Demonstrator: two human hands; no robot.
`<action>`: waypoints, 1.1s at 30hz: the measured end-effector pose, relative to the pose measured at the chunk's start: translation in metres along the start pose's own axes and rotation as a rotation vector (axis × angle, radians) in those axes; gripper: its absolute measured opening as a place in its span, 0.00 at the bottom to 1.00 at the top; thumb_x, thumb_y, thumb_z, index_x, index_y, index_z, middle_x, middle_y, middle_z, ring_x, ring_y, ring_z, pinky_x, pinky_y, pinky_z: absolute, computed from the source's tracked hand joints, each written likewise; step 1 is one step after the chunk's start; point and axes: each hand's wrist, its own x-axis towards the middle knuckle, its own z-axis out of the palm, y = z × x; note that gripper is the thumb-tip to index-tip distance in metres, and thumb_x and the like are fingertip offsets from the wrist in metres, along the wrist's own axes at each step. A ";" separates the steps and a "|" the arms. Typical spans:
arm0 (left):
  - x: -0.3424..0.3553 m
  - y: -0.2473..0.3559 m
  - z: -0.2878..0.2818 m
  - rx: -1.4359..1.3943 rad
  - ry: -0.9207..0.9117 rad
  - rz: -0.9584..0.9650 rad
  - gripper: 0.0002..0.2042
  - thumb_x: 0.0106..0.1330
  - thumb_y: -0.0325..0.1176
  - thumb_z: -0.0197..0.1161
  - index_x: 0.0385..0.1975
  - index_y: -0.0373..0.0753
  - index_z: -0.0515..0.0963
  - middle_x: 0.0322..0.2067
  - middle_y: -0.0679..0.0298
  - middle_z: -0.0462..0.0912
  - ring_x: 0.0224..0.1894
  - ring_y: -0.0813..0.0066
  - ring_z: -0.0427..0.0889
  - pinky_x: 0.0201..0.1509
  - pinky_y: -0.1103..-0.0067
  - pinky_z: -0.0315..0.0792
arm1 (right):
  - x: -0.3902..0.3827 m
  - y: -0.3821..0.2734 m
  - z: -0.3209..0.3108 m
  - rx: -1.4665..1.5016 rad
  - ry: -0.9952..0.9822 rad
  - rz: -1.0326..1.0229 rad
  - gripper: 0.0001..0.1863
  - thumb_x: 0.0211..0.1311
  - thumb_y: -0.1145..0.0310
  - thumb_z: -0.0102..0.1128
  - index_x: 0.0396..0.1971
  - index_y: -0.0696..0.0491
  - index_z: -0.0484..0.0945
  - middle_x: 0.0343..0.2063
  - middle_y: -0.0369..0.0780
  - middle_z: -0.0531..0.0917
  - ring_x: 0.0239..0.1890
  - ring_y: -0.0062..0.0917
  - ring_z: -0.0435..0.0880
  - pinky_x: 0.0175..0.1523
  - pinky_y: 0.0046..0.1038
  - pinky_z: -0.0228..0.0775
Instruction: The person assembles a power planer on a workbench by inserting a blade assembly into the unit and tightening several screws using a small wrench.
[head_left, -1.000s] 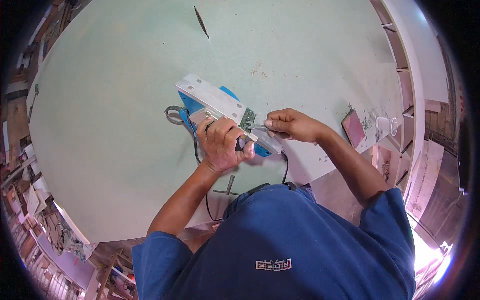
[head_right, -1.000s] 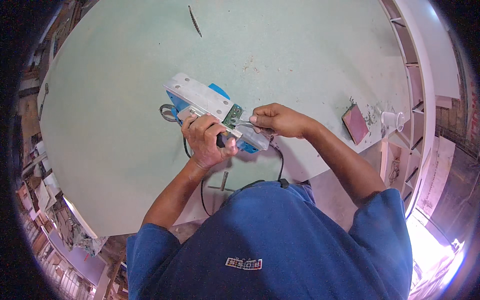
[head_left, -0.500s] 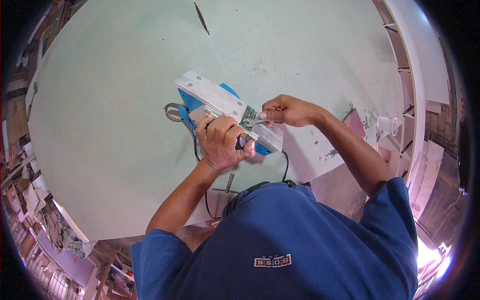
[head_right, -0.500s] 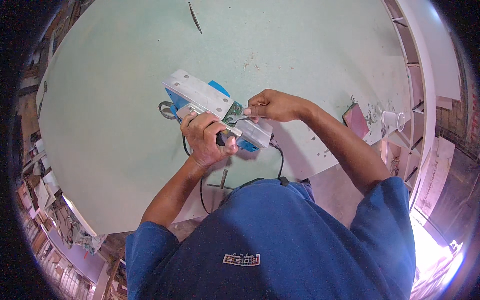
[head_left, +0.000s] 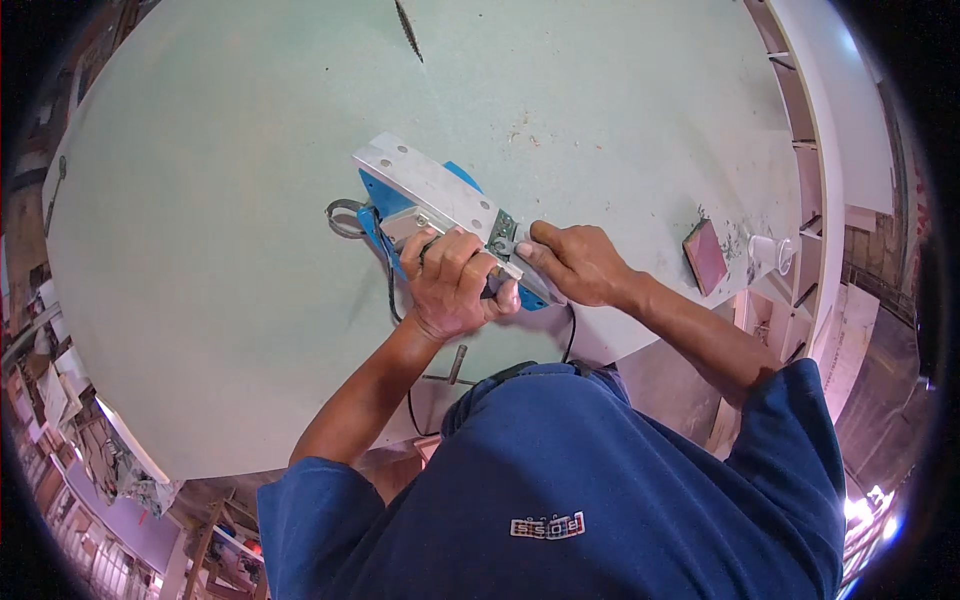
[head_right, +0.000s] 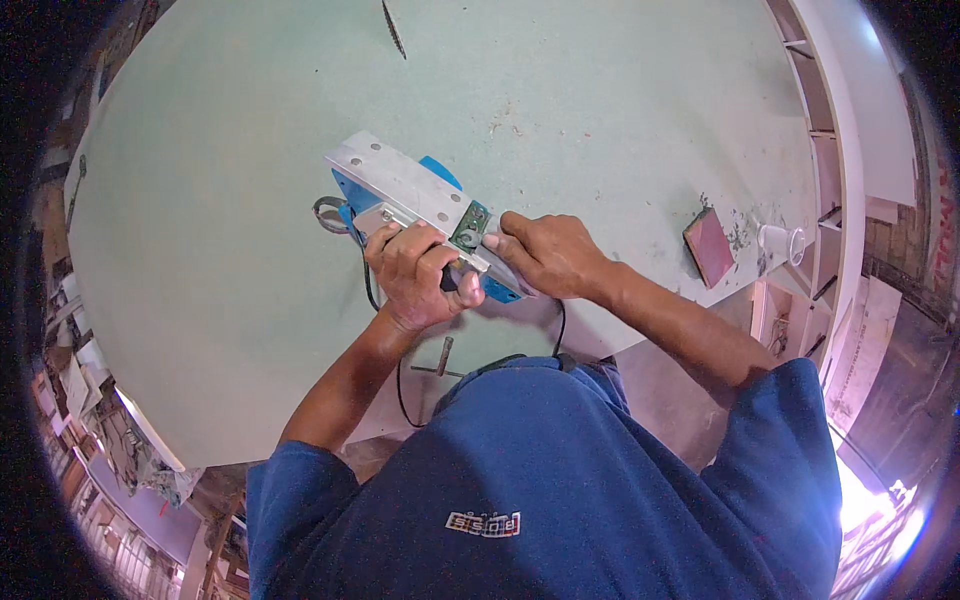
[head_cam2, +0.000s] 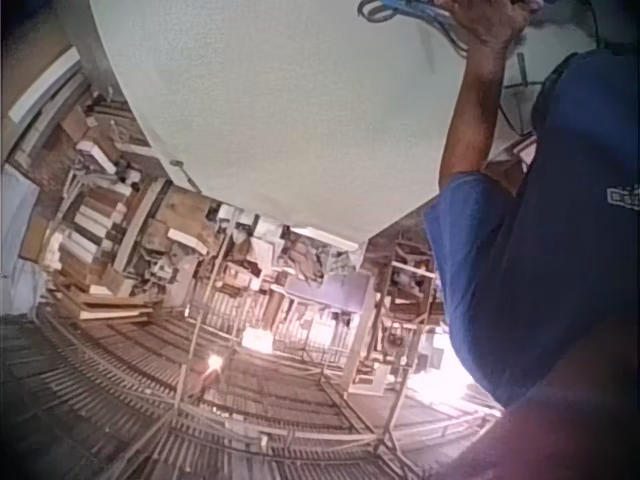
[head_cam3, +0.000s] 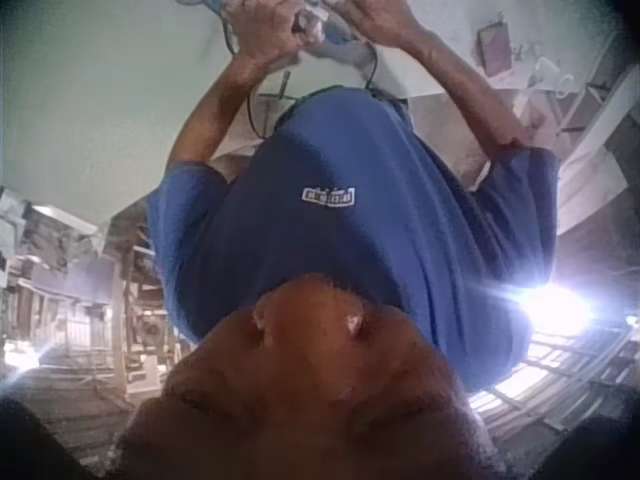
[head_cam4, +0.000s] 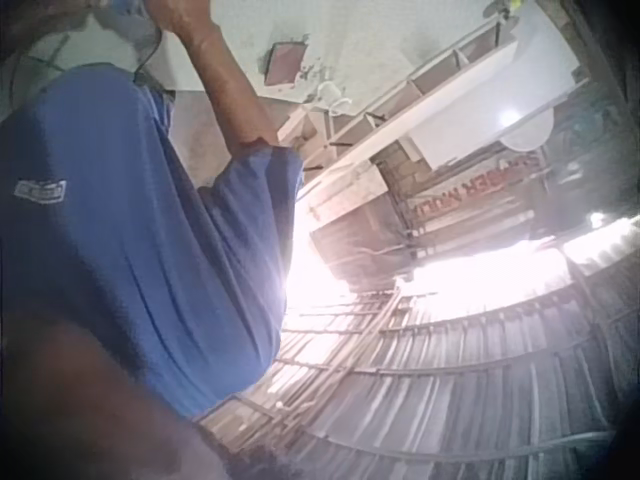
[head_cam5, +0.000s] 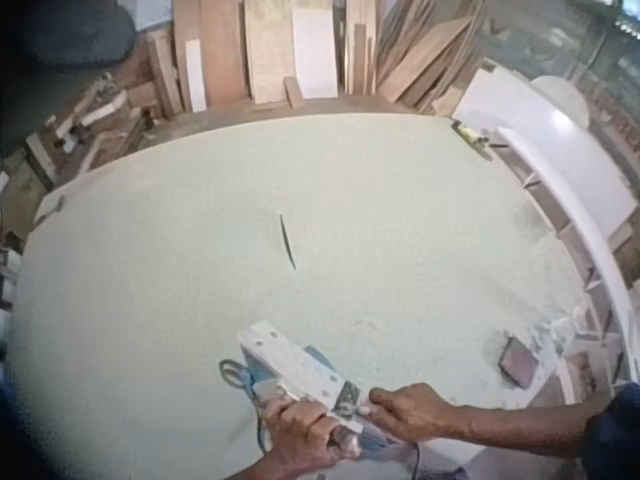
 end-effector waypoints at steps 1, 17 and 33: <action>0.000 0.000 0.001 -0.003 0.012 0.005 0.16 0.66 0.53 0.61 0.40 0.47 0.73 0.44 0.65 0.76 0.53 0.65 0.76 0.64 0.55 0.62 | 0.000 -0.003 0.004 0.006 0.062 0.024 0.25 0.80 0.47 0.42 0.33 0.54 0.74 0.18 0.51 0.78 0.24 0.51 0.81 0.33 0.49 0.69; 0.003 -0.002 -0.001 -0.030 0.051 -0.054 0.15 0.66 0.51 0.61 0.38 0.46 0.75 0.42 0.62 0.79 0.50 0.62 0.79 0.62 0.56 0.65 | -0.012 -0.069 0.011 -0.109 0.238 0.387 0.25 0.78 0.50 0.47 0.29 0.56 0.78 0.17 0.51 0.81 0.25 0.52 0.84 0.32 0.51 0.71; 0.003 0.004 -0.004 -0.041 -0.008 -0.050 0.17 0.62 0.51 0.65 0.39 0.47 0.74 0.42 0.64 0.75 0.47 0.64 0.74 0.59 0.59 0.63 | -0.010 0.008 -0.006 0.095 0.199 0.085 0.26 0.75 0.47 0.52 0.26 0.55 0.75 0.16 0.51 0.72 0.20 0.48 0.74 0.29 0.45 0.63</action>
